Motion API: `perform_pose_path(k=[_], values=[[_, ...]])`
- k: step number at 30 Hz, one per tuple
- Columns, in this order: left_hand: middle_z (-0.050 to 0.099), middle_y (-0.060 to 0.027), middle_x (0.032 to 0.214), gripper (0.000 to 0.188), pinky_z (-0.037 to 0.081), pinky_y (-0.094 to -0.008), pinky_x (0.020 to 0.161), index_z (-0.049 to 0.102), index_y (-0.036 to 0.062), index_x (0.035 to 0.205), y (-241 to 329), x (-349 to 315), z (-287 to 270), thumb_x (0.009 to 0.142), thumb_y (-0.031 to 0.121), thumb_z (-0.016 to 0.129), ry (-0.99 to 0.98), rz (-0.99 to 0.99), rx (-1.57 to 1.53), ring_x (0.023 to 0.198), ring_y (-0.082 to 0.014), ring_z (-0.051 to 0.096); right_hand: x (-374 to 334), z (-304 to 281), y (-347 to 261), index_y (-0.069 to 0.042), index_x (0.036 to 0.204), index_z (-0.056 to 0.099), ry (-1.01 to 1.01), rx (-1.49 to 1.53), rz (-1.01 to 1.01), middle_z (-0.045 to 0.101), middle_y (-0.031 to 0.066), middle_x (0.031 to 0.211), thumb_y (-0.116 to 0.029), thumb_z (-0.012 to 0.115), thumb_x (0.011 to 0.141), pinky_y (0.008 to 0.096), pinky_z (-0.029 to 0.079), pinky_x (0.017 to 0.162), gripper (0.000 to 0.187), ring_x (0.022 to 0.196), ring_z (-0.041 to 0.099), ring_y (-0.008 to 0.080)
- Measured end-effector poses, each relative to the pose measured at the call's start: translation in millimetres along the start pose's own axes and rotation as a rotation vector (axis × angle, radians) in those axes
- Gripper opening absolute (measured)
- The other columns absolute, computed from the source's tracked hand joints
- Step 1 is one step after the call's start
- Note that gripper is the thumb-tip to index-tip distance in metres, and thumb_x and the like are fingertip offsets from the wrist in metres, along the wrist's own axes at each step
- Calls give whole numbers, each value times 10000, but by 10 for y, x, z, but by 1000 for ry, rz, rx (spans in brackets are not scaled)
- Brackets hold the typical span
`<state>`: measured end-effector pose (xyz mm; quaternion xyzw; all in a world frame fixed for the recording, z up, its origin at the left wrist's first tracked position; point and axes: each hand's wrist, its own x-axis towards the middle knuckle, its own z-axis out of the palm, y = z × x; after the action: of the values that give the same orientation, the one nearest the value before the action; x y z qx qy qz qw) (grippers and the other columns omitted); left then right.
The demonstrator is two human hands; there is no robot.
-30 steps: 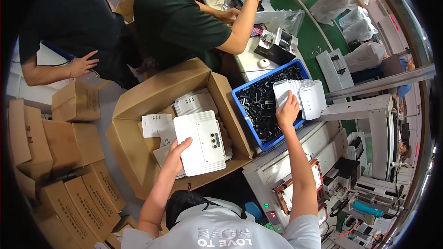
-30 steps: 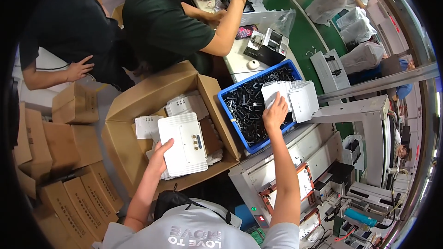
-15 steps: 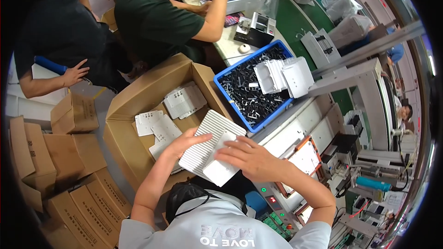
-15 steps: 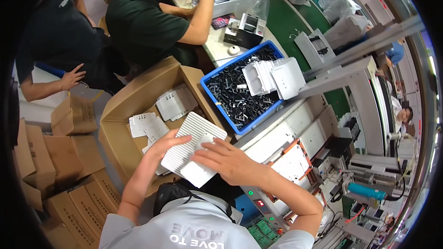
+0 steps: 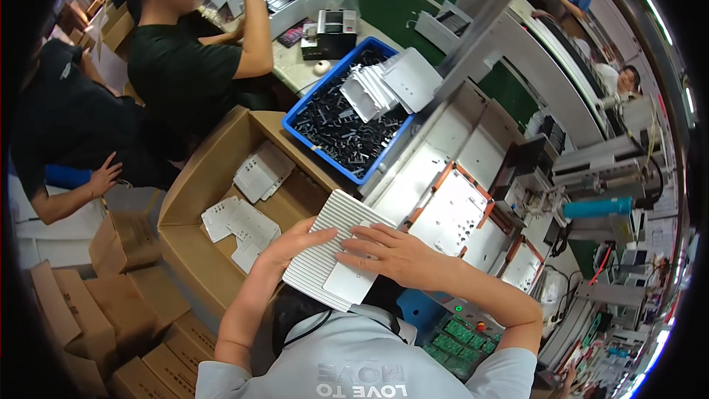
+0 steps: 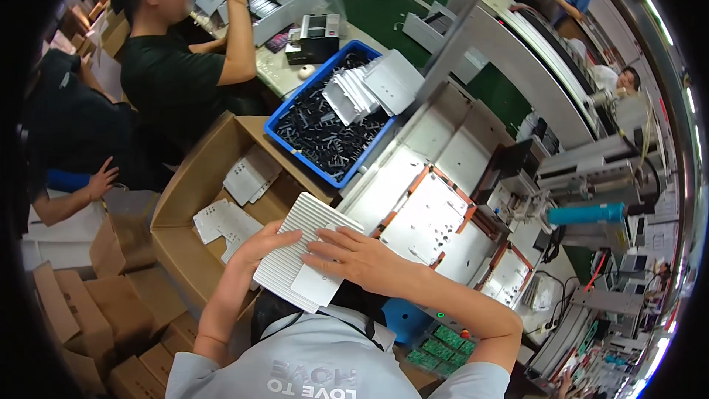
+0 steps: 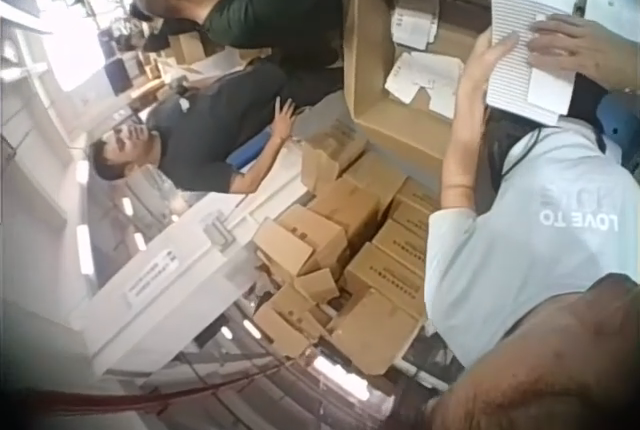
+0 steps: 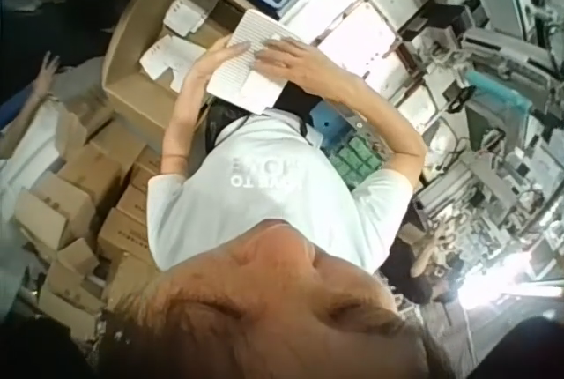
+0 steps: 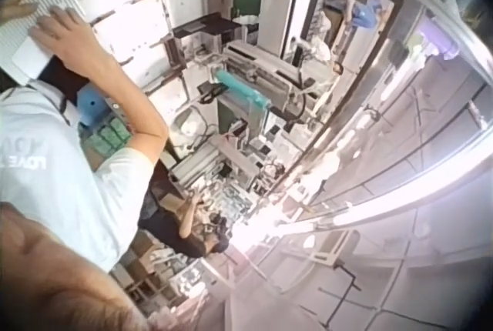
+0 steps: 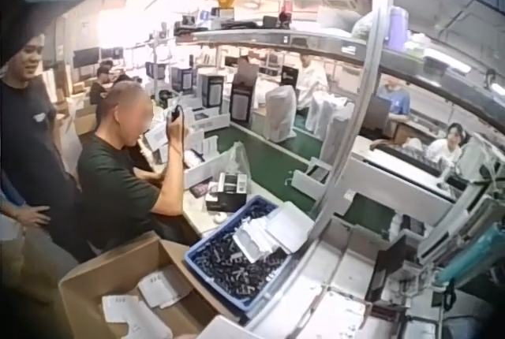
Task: Assembling or processing small components by placing them onto a specialized machine template on a factory floor.
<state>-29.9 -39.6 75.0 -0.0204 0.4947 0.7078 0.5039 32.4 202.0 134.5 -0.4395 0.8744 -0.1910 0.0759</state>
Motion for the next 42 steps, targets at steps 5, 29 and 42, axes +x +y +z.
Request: perform_pose_path(k=[5,29,42], values=[[630,-101,1100,385,519,-269,791,545,-14,1191,-98,43,299,890,202,649,137,-21,-200,962,-164,631,-377,52,-348,-97,1417,368,109,-43,213,399,111,1436,-57,529,810,418,313,1102,629,1344,368,288],[613,-134,1113,523,526,-356,851,469,5,1280,-515,402,678,814,102,686,267,133,-130,993,-256,623,-3298,1467,-1265,52,1270,495,1381,185,1834,591,208,1173,-262,480,991,333,444,893,419,1044,580,284],[621,-148,1098,506,541,-369,827,479,-2,1254,-535,297,796,807,85,700,277,127,-218,959,-252,638,-3189,1439,-1164,35,1269,505,1458,148,1904,601,190,1168,-206,477,994,357,432,908,367,1034,573,278]])
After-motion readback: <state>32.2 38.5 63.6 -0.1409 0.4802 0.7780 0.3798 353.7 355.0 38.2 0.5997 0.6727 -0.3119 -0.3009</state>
